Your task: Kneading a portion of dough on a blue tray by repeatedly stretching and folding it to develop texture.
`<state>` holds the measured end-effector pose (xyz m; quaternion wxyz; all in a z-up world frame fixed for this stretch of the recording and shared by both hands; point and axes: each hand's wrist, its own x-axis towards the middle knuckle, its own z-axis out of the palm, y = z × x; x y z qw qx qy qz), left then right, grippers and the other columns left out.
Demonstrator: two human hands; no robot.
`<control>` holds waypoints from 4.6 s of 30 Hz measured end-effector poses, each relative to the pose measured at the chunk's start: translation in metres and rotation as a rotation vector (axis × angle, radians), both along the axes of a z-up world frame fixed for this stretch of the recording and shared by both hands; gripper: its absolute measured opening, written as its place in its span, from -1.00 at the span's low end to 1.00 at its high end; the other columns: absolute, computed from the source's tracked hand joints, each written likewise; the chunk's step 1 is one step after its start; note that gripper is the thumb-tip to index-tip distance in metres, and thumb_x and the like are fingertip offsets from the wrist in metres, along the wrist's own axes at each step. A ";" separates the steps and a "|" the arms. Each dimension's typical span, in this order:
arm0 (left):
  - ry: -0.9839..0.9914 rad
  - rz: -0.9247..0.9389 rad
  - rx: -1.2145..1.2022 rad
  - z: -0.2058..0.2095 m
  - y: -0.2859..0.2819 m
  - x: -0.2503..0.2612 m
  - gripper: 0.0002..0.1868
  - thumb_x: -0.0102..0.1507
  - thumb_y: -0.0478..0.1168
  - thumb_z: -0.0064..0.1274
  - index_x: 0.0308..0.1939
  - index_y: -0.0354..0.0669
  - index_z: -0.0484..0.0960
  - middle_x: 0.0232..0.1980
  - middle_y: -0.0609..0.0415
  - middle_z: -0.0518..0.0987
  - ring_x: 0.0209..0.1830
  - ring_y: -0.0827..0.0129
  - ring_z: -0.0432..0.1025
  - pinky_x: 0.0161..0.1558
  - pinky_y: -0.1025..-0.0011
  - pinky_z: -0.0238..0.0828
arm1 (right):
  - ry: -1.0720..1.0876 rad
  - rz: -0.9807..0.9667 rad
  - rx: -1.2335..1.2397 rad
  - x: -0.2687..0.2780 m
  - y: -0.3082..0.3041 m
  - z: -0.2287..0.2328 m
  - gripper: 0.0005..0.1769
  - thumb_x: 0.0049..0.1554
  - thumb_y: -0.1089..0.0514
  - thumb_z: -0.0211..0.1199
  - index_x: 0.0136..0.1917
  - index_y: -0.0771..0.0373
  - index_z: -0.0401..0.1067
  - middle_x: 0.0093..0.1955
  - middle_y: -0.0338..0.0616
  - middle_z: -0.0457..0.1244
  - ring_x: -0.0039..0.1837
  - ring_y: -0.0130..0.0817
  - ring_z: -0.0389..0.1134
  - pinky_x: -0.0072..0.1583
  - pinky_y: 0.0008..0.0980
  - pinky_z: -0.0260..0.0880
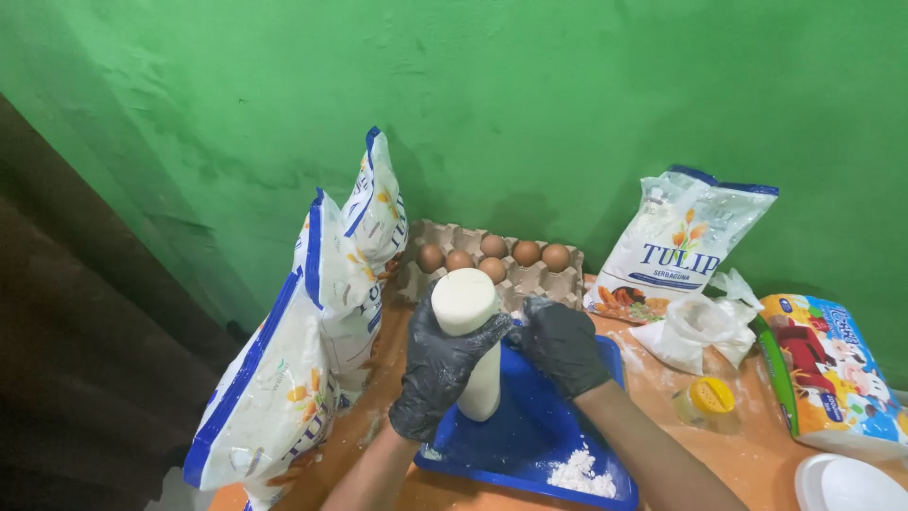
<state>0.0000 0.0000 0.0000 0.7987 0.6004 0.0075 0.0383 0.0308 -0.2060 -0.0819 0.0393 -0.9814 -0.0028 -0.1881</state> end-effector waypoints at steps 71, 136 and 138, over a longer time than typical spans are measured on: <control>-0.250 0.105 0.164 -0.013 -0.005 -0.008 -0.26 -0.14 -0.13 0.53 0.11 -0.07 0.61 0.10 0.05 0.71 0.13 0.22 0.59 0.16 0.24 0.64 | 0.181 0.729 0.125 -0.053 -0.023 0.008 -0.45 0.24 0.17 -0.01 0.49 0.14 0.31 0.50 -0.03 0.22 0.46 -0.07 0.27 0.48 -0.06 0.11; -0.350 0.043 0.188 -0.019 -0.006 -0.005 -0.26 -0.09 -0.08 0.52 0.14 -0.02 0.56 0.15 0.05 0.68 0.19 0.20 0.57 0.22 0.26 0.58 | 0.183 0.744 0.110 -0.041 0.019 0.006 -0.69 0.30 0.09 -0.02 0.15 0.18 0.50 0.13 0.02 0.40 0.08 0.00 0.44 0.07 -0.11 0.47; -0.356 0.085 0.226 -0.020 -0.005 -0.005 -0.26 -0.09 -0.06 0.51 0.14 -0.04 0.57 0.14 0.05 0.68 0.17 0.21 0.57 0.19 0.28 0.59 | 0.431 0.507 -0.002 -0.044 0.021 0.009 -0.71 0.32 0.10 -0.01 -0.13 0.19 0.46 -0.16 -0.03 0.37 -0.18 -0.11 0.38 -0.07 -0.16 0.44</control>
